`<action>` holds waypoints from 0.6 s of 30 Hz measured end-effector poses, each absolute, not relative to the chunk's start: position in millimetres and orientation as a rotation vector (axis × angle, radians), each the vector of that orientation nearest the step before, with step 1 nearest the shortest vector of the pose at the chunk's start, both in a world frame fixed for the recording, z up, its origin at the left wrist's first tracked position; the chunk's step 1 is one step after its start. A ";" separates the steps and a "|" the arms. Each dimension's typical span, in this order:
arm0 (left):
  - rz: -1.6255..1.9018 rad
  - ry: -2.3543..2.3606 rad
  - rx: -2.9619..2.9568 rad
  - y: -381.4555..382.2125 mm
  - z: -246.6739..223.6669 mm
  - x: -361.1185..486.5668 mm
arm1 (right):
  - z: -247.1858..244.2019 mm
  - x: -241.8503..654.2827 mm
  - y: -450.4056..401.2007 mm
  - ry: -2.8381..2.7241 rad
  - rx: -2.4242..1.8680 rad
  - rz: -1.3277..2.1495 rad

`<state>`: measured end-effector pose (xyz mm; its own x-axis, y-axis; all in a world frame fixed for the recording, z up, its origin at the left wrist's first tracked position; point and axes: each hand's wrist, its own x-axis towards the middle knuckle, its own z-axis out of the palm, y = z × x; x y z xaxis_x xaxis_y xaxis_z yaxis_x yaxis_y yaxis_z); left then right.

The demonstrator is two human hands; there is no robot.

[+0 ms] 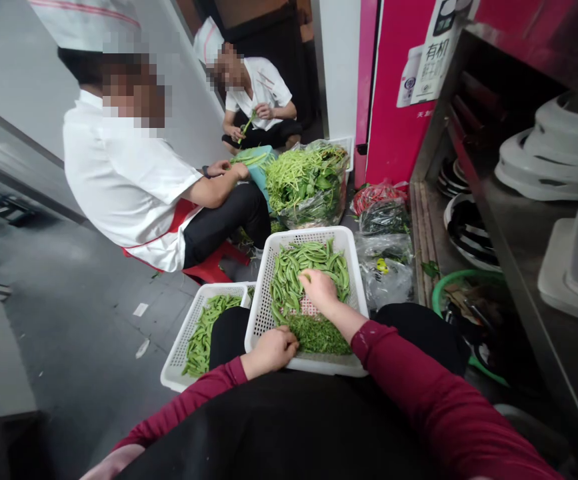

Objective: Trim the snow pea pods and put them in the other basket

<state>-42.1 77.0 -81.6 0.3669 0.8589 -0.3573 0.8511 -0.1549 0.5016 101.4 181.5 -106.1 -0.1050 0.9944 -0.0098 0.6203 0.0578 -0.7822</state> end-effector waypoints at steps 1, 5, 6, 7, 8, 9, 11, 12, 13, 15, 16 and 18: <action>-0.047 1.470 2.096 76.4 -82.6 -40.9 | -109.6 96.6 182.1 -1.943 -1.643 0.800; -0.131 1.418 2.203 77.9 -78.0 -38.4 | -123.8 76.6 173.9 -2.200 -1.648 0.819; -0.129 1.409 2.194 78.7 -76.4 -39.2 | -126.4 73.7 172.2 -2.221 -1.636 0.828; -0.119 1.414 2.168 79.8 -75.1 -40.6 | -127.9 72.4 171.2 -2.234 -1.626 0.832; -0.087 1.439 2.123 81.3 -74.1 -42.6 | -128.2 72.6 171.0 -2.237 -1.616 0.835; -0.032 1.490 2.048 83.5 -73.5 -44.8 | -127.0 74.3 171.3 -2.235 -1.604 0.838; 0.131 1.625 1.800 90.4 -72.1 -49.6 | -120.5 80.8 171.2 -2.235 -1.565 0.857; 0.212 1.662 1.651 94.8 -71.0 -51.6 | -115.7 85.0 170.0 -2.239 -1.539 0.870; 0.279 1.655 1.512 99.4 -69.3 -53.1 | -110.3 89.4 167.6 -2.247 -1.506 0.879; 0.364 1.539 1.324 107.6 -64.9 -54.1 | -99.5 97.5 159.7 -2.252 -1.418 0.882; 0.393 1.462 1.285 110.4 -62.5 -53.5 | -94.9 100.9 154.5 -2.238 -1.377 0.875; 0.435 1.361 1.246 112.6 -58.3 -50.7 | -88.0 106.3 143.2 -2.189 -1.327 0.863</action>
